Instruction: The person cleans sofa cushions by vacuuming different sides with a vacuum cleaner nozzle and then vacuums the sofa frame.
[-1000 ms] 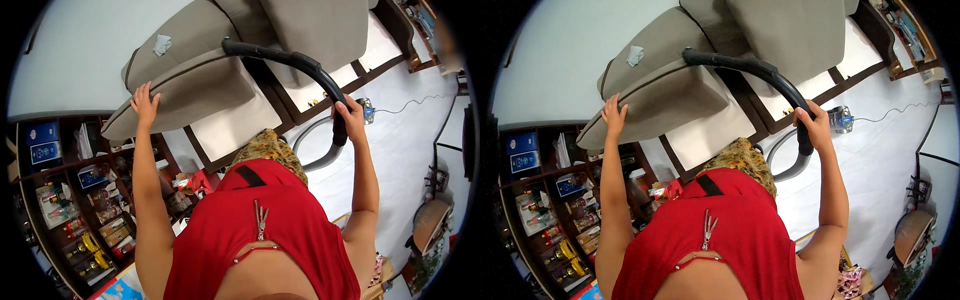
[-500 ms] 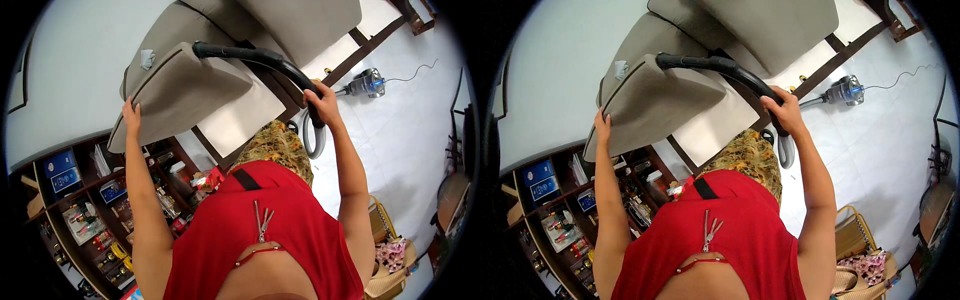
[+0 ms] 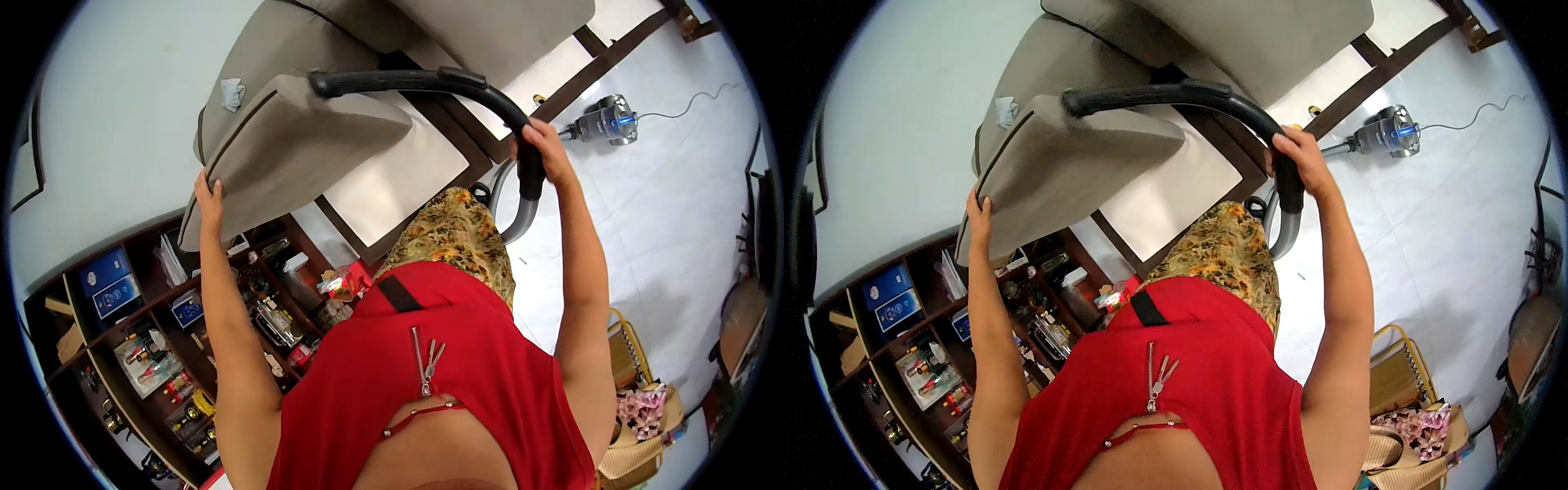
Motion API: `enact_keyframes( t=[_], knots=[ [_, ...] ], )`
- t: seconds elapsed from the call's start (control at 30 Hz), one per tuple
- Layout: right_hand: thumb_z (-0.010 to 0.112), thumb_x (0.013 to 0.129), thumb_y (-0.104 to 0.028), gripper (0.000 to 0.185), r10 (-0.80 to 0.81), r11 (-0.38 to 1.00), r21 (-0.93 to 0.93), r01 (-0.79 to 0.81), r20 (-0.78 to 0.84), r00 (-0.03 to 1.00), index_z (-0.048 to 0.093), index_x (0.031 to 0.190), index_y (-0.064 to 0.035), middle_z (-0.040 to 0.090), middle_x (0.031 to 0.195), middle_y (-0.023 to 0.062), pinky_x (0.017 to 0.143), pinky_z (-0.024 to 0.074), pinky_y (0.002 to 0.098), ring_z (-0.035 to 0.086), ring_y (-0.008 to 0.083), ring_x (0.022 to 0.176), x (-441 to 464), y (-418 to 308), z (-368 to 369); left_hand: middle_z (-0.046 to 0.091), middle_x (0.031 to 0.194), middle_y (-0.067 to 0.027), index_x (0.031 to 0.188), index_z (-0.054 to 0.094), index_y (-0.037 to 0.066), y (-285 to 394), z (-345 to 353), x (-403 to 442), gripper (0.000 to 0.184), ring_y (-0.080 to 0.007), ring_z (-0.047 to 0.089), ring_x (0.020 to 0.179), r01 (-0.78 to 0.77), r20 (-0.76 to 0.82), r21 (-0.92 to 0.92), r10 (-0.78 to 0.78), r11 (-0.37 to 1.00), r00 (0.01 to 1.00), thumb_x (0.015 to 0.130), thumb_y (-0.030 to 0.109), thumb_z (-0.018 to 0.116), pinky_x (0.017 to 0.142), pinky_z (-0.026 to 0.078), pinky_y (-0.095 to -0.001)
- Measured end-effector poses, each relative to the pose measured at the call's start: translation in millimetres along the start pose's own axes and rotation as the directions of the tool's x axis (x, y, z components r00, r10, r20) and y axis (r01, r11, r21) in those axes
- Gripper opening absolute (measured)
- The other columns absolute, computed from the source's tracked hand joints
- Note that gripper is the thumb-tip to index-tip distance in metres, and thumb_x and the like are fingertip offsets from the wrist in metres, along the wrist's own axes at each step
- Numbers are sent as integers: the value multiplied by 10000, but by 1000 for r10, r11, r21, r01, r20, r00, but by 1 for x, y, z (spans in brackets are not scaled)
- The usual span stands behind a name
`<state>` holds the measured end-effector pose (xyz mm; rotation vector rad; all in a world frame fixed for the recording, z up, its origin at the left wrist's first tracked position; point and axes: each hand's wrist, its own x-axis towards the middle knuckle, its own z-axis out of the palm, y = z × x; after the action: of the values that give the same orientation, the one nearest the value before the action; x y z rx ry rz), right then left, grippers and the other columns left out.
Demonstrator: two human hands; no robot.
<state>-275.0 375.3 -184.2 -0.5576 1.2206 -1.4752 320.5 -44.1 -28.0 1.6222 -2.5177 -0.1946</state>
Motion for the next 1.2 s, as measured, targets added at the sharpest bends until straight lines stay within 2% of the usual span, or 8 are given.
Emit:
enact_keyframes(
  t=[0.13,0.3,0.47,0.6,0.73,0.93,1.0,1.2],
  knots=[
    [628,928,-363,333,45,998,-39,-40,128,991,630,914,-31,633,718,48,601,484,274,603,131,639,31,-18,7,369,1461,-164,1464,392,66,12,-6,-12,583,-337,325,1381,146,39,-104,-143,984,989,946,276,559,1146,261,-427],
    [643,926,-374,355,15,991,-136,1,117,993,632,858,-26,614,705,31,612,477,273,583,112,639,39,7,-8,377,1430,-128,1449,408,67,24,-12,-27,588,-292,342,1362,204,55,-228,-197,952,979,912,257,550,1125,272,-384],
    [685,908,-346,332,140,962,-233,-142,-24,990,645,883,-17,610,706,22,594,451,253,565,103,635,14,48,-29,349,1453,-124,1452,397,72,33,-9,-41,641,-302,310,1391,250,65,-281,-242,927,968,932,383,609,1143,246,-407],
    [668,902,-351,337,92,994,-64,-91,21,996,645,912,-15,612,716,27,617,458,254,570,110,649,3,30,-20,316,1489,-128,1475,359,78,39,-7,-64,729,-306,281,1414,241,54,-230,-234,943,971,934,485,629,1155,228,-426],
    [660,859,-472,456,26,992,-125,-4,172,985,630,912,-20,615,710,40,630,473,262,589,127,652,17,-16,1,221,1582,-131,1479,347,83,41,-5,-87,724,-310,198,1470,277,55,-211,-271,937,961,932,451,646,1175,188,-435],
    [624,924,-355,330,95,994,-72,-80,229,969,627,895,-27,615,714,34,627,481,269,586,116,639,29,-8,-19,214,1588,-133,1464,359,81,45,0,-121,648,-312,152,1487,245,18,-239,-248,939,969,949,363,634,1181,164,-435],
    [616,933,-343,322,140,990,-49,-132,214,967,622,888,-24,610,710,33,619,479,258,587,113,634,26,7,-26,156,1620,-107,1501,331,122,35,5,-127,671,-293,44,1524,185,30,-246,-184,951,983,960,404,609,1186,145,-443],
    [652,929,-312,298,283,949,-148,-277,23,959,637,911,-15,612,713,23,587,494,233,588,89,611,10,54,-50,264,1573,-140,1397,400,95,47,5,-149,529,-350,104,1503,229,-29,-286,-247,931,969,931,237,605,1183,138,-483]
  ],
)
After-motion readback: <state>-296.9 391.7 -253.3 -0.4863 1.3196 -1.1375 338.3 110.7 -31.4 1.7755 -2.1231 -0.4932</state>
